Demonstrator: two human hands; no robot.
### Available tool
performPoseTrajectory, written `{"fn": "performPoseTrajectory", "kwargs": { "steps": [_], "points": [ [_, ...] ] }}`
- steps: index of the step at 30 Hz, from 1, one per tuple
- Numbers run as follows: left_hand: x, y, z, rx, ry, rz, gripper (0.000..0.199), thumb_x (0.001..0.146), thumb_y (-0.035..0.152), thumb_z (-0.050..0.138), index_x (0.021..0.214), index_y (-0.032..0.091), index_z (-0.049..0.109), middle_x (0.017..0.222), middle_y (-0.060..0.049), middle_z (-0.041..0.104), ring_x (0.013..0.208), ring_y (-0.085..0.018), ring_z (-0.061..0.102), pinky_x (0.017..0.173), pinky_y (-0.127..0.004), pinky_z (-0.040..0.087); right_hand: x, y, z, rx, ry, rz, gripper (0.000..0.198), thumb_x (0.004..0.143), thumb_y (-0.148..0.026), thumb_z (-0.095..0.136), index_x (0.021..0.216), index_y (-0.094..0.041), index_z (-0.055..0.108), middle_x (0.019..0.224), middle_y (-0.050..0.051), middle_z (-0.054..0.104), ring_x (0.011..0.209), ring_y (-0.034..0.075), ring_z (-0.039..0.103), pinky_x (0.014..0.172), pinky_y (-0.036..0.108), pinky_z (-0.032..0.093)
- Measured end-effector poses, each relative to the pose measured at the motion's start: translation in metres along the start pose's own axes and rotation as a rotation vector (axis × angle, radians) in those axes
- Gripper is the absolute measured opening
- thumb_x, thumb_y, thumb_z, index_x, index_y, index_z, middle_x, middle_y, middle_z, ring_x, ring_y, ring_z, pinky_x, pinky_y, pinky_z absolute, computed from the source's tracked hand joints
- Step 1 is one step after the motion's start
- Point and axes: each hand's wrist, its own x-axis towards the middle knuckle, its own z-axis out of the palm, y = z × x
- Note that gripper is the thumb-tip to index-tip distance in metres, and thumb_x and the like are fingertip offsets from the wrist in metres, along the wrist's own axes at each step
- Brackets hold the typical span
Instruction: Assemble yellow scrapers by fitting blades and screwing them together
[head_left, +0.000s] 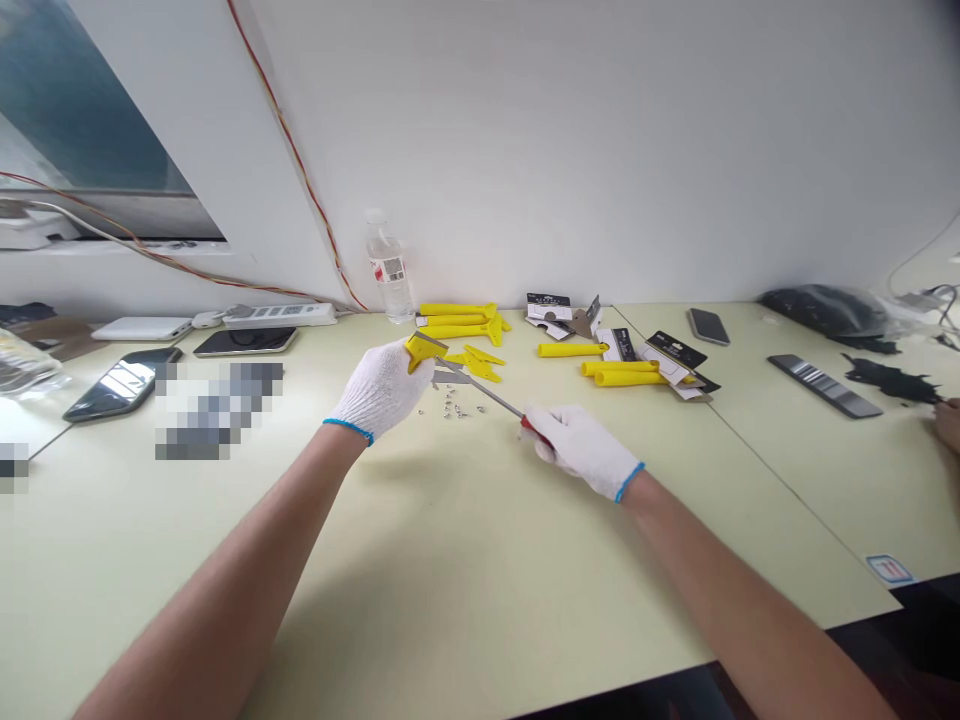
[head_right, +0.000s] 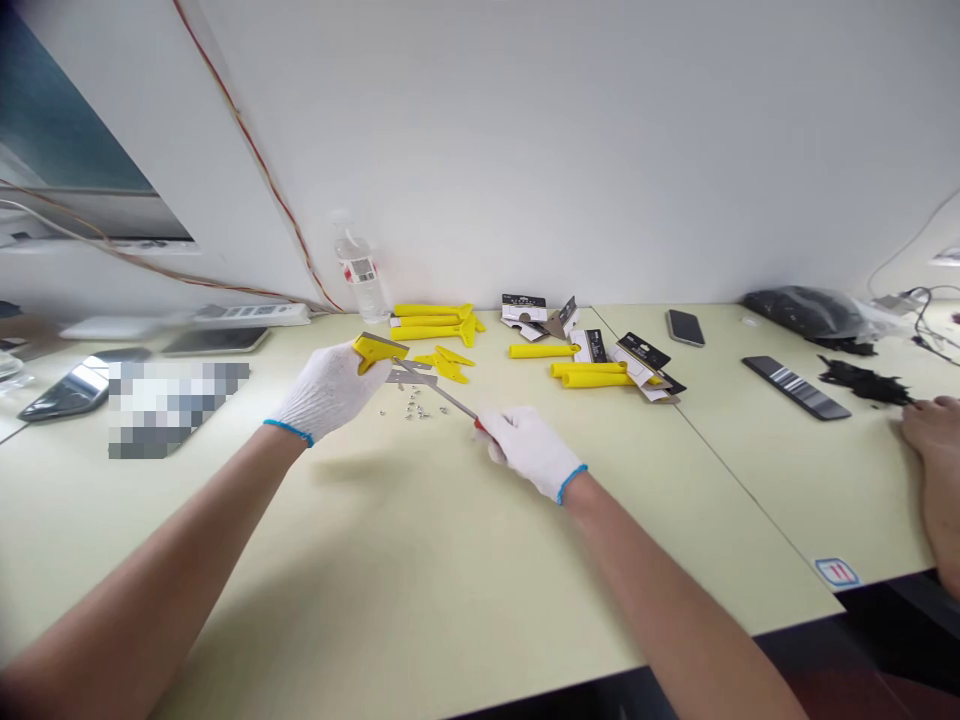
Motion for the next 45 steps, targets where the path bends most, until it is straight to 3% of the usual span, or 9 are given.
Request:
{"fn": "performPoseTrajectory", "kwargs": {
  "steps": [4,8,13,20,25,30,33,38,45],
  "points": [
    [0.001,-0.001,-0.002,0.017,0.004,-0.010,0.026,0.090,0.042,0.050,0.078,0.022,0.061,0.070,-0.006,0.065,0.057,-0.019,0.053,0.057,-0.030,0.038,-0.006,-0.003,-0.003,0.015,-0.132,0.042,0.059,0.096,-0.071,0.049,0.099,-0.015,0.067,0.076,0.006,0.062,0.046,-0.001,0.039,0.045,0.014,0.023],
    [0.001,-0.001,0.000,0.019,-0.013,-0.044,0.026,0.090,0.042,0.051,0.075,0.022,0.061,0.070,-0.007,0.066,0.058,-0.020,0.055,0.059,-0.030,0.039,0.003,0.007,0.002,-0.178,0.192,-0.157,0.038,0.086,-0.057,0.071,0.088,-0.020,0.063,0.083,0.009,0.066,0.076,0.011,0.065,0.051,0.015,0.034],
    [0.000,0.002,0.000,-0.017,0.000,-0.071,0.025,0.088,0.042,0.054,0.074,0.022,0.058,0.068,-0.007,0.064,0.057,-0.019,0.052,0.059,-0.031,0.040,0.010,0.013,0.002,-0.249,0.380,-0.412,0.034,0.088,-0.057,0.068,0.086,-0.024,0.068,0.093,0.013,0.066,0.099,0.020,0.067,0.052,0.016,0.039],
    [0.000,-0.001,-0.002,-0.021,-0.014,-0.033,0.026,0.089,0.043,0.051,0.074,0.023,0.056,0.066,-0.005,0.063,0.054,-0.019,0.050,0.055,-0.030,0.038,-0.004,0.001,-0.003,-0.142,-0.032,-0.038,0.057,0.099,-0.068,0.043,0.090,-0.017,0.065,0.069,0.007,0.059,0.053,0.002,0.048,0.048,0.014,0.029],
    [0.002,-0.003,0.000,0.007,-0.018,-0.035,0.026,0.089,0.043,0.052,0.074,0.022,0.058,0.069,-0.007,0.064,0.057,-0.019,0.052,0.058,-0.031,0.040,0.004,0.006,0.002,-0.237,0.229,-0.086,0.041,0.085,-0.052,0.074,0.093,-0.014,0.060,0.093,0.010,0.066,0.078,0.009,0.060,0.053,0.012,0.037],
    [0.000,0.000,0.000,-0.018,-0.032,-0.067,0.026,0.090,0.043,0.051,0.080,0.021,0.061,0.071,-0.007,0.065,0.057,-0.019,0.052,0.057,-0.029,0.039,0.011,0.016,0.003,-0.312,0.374,-0.381,0.040,0.090,-0.058,0.068,0.078,-0.020,0.063,0.082,0.013,0.064,0.092,0.016,0.067,0.048,0.015,0.032],
    [0.000,0.000,0.000,0.001,-0.026,-0.065,0.027,0.091,0.043,0.050,0.081,0.020,0.061,0.072,-0.007,0.065,0.059,-0.019,0.053,0.058,-0.029,0.039,0.007,0.015,0.001,-0.225,0.259,-0.360,0.049,0.094,-0.065,0.061,0.076,-0.020,0.065,0.077,0.013,0.065,0.085,0.013,0.069,0.043,0.014,0.027],
    [0.001,-0.004,0.002,0.009,-0.053,-0.049,0.026,0.089,0.043,0.052,0.076,0.021,0.057,0.069,-0.006,0.063,0.056,-0.017,0.048,0.057,-0.029,0.039,-0.003,0.012,0.000,-0.073,-0.191,-0.011,0.061,0.101,-0.074,0.043,0.099,-0.020,0.072,0.081,0.011,0.068,0.062,0.005,0.064,0.043,0.012,0.028],
    [0.002,-0.005,0.003,0.005,-0.042,-0.043,0.027,0.090,0.043,0.051,0.075,0.021,0.058,0.068,-0.005,0.062,0.055,-0.017,0.048,0.057,-0.029,0.038,0.017,0.036,0.005,-0.023,0.237,-0.376,0.031,0.094,-0.056,0.067,0.099,-0.026,0.072,0.110,0.009,0.069,0.106,0.017,0.070,0.042,0.007,0.033]
  ]
}}
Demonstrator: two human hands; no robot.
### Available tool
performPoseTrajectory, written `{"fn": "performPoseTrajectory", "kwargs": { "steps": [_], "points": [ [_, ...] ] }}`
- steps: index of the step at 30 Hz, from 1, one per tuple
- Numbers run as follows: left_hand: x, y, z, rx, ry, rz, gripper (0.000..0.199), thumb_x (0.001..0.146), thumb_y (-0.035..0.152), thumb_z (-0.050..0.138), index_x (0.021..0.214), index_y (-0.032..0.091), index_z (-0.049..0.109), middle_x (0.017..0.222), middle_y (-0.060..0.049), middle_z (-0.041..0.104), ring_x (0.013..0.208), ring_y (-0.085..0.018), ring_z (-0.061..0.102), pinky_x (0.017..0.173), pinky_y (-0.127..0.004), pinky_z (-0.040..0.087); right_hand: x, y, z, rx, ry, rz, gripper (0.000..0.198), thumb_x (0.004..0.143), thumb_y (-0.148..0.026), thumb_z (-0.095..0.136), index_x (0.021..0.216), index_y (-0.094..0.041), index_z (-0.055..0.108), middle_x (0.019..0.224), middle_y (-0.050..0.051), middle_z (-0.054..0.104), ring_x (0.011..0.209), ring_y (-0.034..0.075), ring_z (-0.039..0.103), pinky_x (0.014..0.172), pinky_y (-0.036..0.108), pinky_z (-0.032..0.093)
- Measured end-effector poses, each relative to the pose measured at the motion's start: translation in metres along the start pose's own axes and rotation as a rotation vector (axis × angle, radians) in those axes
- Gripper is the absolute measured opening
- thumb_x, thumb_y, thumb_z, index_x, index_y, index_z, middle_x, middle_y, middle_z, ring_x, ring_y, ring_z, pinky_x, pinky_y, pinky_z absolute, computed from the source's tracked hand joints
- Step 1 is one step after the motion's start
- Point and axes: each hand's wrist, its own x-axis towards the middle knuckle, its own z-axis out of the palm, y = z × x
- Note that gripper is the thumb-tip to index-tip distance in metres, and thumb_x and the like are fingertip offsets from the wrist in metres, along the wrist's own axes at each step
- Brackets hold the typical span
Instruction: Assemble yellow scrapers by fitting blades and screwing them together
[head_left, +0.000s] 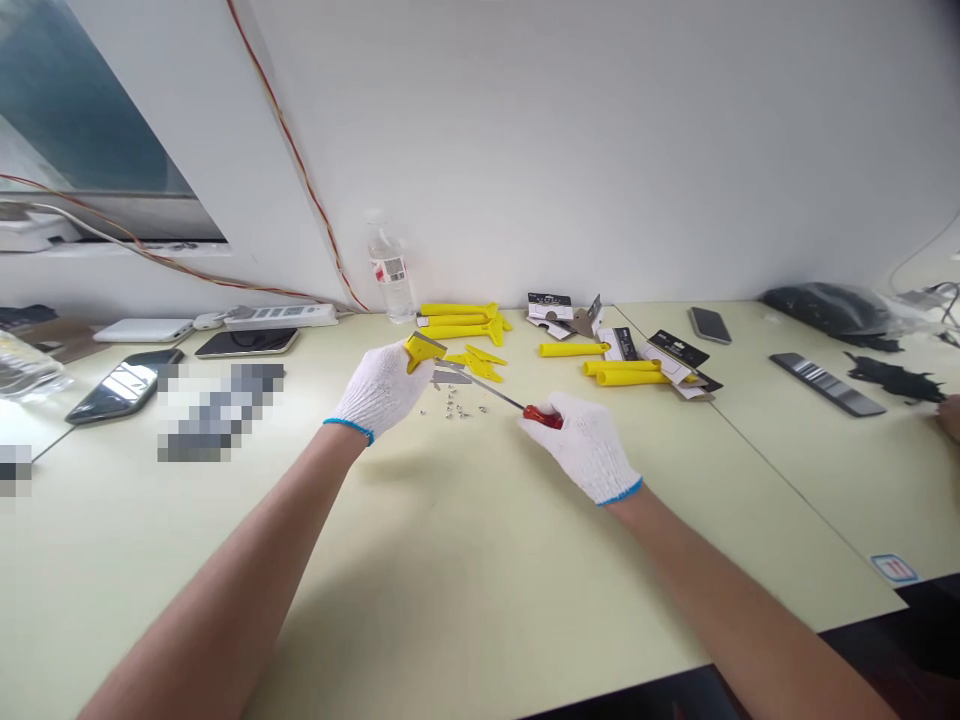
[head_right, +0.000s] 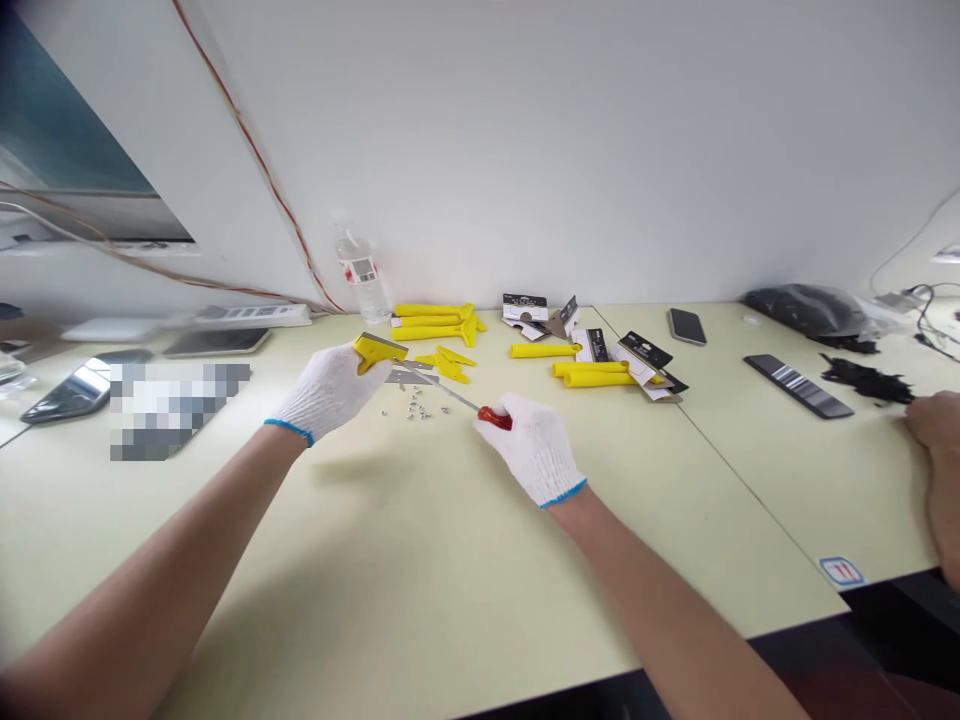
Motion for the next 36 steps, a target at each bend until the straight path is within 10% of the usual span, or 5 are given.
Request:
{"fn": "performPoseTrajectory", "kwargs": {
  "steps": [9,19,26,32,36],
  "points": [
    [-0.001,0.002,-0.001,0.006,-0.018,-0.014,0.030,0.090,0.045,0.050,0.078,0.020,0.060,0.069,-0.006,0.063,0.056,-0.018,0.051,0.057,-0.029,0.039,-0.005,-0.026,-0.012,0.033,-0.381,0.360,0.061,0.100,-0.077,0.040,0.107,-0.024,0.070,0.083,0.011,0.068,0.063,0.007,0.065,0.041,0.012,0.025],
    [0.000,0.002,-0.003,-0.005,0.013,-0.031,0.027,0.089,0.044,0.050,0.074,0.022,0.055,0.067,-0.005,0.061,0.054,-0.017,0.048,0.055,-0.029,0.037,-0.002,-0.018,0.002,-0.364,0.076,-0.003,0.048,0.093,-0.072,0.059,0.087,-0.025,0.068,0.082,0.013,0.066,0.092,0.016,0.069,0.047,0.016,0.034],
    [-0.002,0.004,-0.006,-0.008,0.002,-0.012,0.025,0.089,0.043,0.051,0.075,0.022,0.053,0.067,-0.004,0.061,0.052,-0.016,0.046,0.055,-0.029,0.038,-0.006,-0.031,-0.010,-0.102,-0.394,0.305,0.069,0.097,-0.084,0.035,0.104,-0.025,0.071,0.075,0.010,0.065,0.059,0.006,0.061,0.045,0.019,0.030],
    [0.000,0.002,-0.004,0.008,-0.004,-0.014,0.028,0.090,0.044,0.050,0.073,0.022,0.053,0.067,-0.005,0.061,0.053,-0.017,0.049,0.054,-0.030,0.038,-0.001,-0.012,-0.001,-0.332,0.006,-0.027,0.058,0.092,-0.080,0.054,0.096,-0.025,0.072,0.089,0.012,0.068,0.089,0.017,0.069,0.053,0.022,0.042],
    [-0.001,0.003,-0.003,0.006,-0.012,-0.022,0.028,0.090,0.044,0.051,0.074,0.022,0.055,0.067,-0.006,0.062,0.053,-0.018,0.049,0.054,-0.030,0.039,-0.002,-0.018,0.001,-0.279,0.025,-0.048,0.058,0.096,-0.076,0.051,0.084,-0.023,0.070,0.087,0.012,0.068,0.095,0.017,0.069,0.049,0.016,0.038]
  ]
}}
